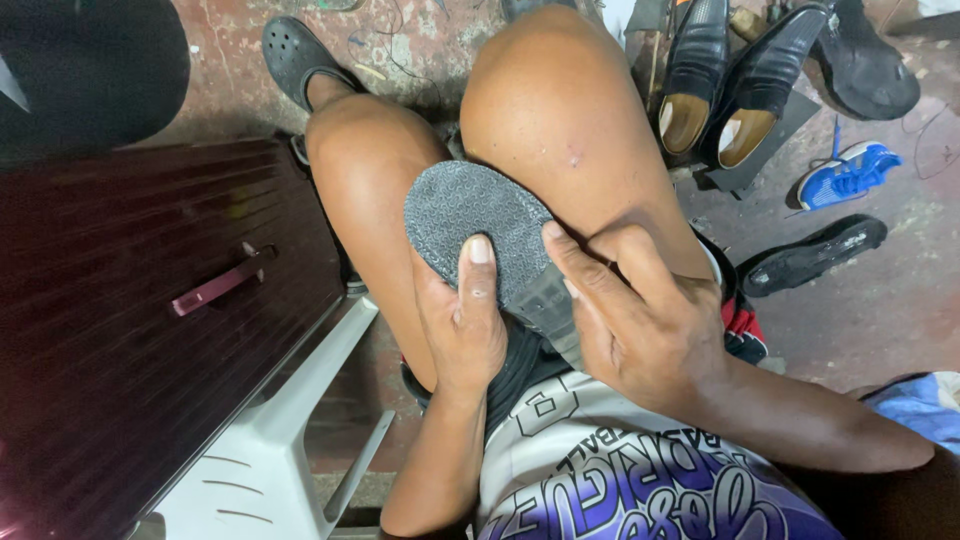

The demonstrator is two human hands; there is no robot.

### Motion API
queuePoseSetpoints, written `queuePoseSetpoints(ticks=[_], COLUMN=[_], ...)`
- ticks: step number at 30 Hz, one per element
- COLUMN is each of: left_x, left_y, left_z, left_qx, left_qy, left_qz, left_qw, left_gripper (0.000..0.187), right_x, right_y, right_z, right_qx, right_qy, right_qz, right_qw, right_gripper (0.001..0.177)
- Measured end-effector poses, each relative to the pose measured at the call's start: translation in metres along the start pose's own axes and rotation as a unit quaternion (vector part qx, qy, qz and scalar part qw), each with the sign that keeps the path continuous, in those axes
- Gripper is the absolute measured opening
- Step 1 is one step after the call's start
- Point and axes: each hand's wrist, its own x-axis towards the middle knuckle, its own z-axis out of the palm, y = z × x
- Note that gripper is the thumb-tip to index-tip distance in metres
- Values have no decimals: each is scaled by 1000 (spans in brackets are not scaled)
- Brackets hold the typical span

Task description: The person holds a black shoe sole and uses a small pointed tool to scrape and clean the textured surface. The person then picks up a black loafer and inspects the interior.

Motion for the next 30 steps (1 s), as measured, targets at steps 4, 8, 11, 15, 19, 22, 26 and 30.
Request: queuePoseSetpoints(ticks=[4,8,11,15,19,22,26,30], left_x=[5,9,11,13,13,8,-6,-24], left_y=[1,0,-2,-5,-8,-10,-7,-1], left_z=[-1,-2,-3,-6,-7,-8,-10,-12], left_qx=[-23,-17,-46,-70,-60,-63,-69,16], left_qy=[-6,6,4,-6,-10,-2,-28,-65], left_qz=[7,-1,-2,-4,4,-1,-18,-24], left_qw=[1000,1000,999,998,998,998,997,997], left_gripper=[39,42,42,41,40,39,45,47], right_x=[8,11,13,14,14,9,-4,-28], right_y=[-1,1,1,0,-2,-1,9,14], right_z=[4,8,11,16,16,11,-7,-15], right_qx=[-12,-22,-22,-9,17,74,201,222], right_qy=[5,11,10,24,21,3,-23,-58], right_qz=[-10,-28,-33,-26,-13,21,49,102], right_qw=[1000,999,999,999,1000,997,978,968], right_gripper=[40,40,40,40,39,35,30,31])
